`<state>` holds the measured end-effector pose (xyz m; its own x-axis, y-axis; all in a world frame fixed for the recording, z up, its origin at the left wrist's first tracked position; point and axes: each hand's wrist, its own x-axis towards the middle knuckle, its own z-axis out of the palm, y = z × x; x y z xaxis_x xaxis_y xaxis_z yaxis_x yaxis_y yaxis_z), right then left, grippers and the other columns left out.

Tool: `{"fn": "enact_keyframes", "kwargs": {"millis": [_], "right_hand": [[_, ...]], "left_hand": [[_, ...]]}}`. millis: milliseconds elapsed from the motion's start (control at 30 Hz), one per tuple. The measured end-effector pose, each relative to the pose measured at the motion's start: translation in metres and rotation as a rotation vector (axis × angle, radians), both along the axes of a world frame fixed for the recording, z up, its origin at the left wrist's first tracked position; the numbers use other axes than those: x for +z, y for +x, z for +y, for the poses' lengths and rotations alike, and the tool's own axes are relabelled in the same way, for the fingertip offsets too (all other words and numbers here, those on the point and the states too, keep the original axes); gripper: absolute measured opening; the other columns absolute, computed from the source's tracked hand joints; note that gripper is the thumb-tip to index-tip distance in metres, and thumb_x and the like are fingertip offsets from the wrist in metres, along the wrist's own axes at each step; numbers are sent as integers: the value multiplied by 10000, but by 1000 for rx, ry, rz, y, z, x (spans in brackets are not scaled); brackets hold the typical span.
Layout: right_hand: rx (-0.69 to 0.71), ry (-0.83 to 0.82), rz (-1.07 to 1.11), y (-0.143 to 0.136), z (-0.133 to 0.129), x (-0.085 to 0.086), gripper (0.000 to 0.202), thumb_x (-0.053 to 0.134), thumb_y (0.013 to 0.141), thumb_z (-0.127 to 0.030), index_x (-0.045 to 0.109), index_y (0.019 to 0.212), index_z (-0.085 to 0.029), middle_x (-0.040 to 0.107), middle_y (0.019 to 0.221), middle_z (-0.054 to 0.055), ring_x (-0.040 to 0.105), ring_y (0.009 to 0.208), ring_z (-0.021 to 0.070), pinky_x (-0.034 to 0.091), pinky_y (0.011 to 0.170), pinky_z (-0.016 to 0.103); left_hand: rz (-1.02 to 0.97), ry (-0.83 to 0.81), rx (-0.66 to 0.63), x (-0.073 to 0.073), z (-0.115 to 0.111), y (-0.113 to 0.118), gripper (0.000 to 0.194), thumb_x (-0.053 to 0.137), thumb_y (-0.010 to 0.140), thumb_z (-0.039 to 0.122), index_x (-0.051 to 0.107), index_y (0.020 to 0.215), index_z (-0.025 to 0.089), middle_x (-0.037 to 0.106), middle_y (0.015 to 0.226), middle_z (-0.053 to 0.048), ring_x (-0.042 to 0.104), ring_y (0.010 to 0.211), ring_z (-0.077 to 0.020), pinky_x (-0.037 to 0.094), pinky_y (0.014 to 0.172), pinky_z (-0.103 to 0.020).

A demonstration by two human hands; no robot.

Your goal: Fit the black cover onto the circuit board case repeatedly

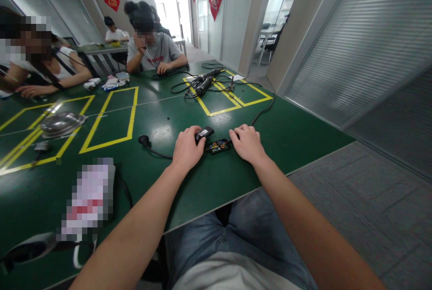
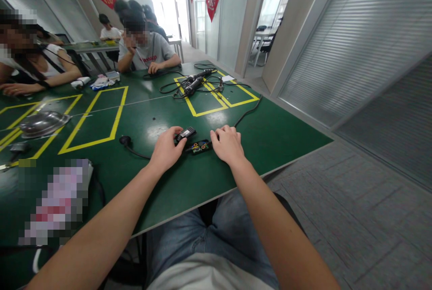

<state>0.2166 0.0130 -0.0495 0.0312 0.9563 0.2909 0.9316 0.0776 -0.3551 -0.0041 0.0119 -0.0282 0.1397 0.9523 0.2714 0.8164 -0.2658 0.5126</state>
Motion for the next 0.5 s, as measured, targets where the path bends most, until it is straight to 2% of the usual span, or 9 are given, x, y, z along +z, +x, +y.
{"fn": "enact_keyframes", "kwargs": {"millis": [100, 167, 267, 367, 500], "right_hand": [[-8, -2, -8, -1, 1, -1, 427, 454, 1101, -415, 732, 831, -236, 704, 1141, 143, 595, 1109, 321, 455, 933, 460], [-4, 5, -6, -1, 2, -3, 414, 478, 1088, -418, 718, 803, -237, 699, 1133, 136, 590, 1098, 316, 455, 931, 459], [10, 40, -2, -2, 2, -5, 386, 515, 1066, -423, 697, 778, -241, 691, 1104, 127, 579, 1087, 315, 454, 926, 460], [12, 62, -2, -3, 1, -6, 367, 545, 1053, -424, 679, 762, -245, 684, 1082, 124, 572, 1081, 317, 449, 920, 462], [6, 44, 0, -5, 1, -5, 354, 583, 1043, -435, 671, 758, -243, 678, 1086, 122, 571, 1101, 321, 445, 940, 468]], "left_hand": [[58, -47, 62, 2, 0, -3, 313, 654, 998, 226, 656, 1311, 204, 737, 1334, -133, 675, 1227, -314, 542, 1081, -481], [117, -15, 72, 5, -3, -2, 304, 665, 991, 247, 673, 1293, 210, 707, 1352, -136, 653, 1243, -321, 544, 1058, -470], [231, 63, 52, 13, -11, 3, 179, 635, 1017, 317, 754, 1104, 217, 687, 1259, -137, 632, 1192, -326, 549, 1001, -461], [393, 51, -26, 19, -18, 7, 347, 525, 1075, 374, 797, 933, 213, 697, 1072, -146, 628, 1105, -343, 541, 948, -491], [536, 15, -98, 20, -21, 9, 453, 439, 1107, 365, 836, 991, 180, 714, 1048, -177, 630, 1113, -369, 524, 926, -513]]}}
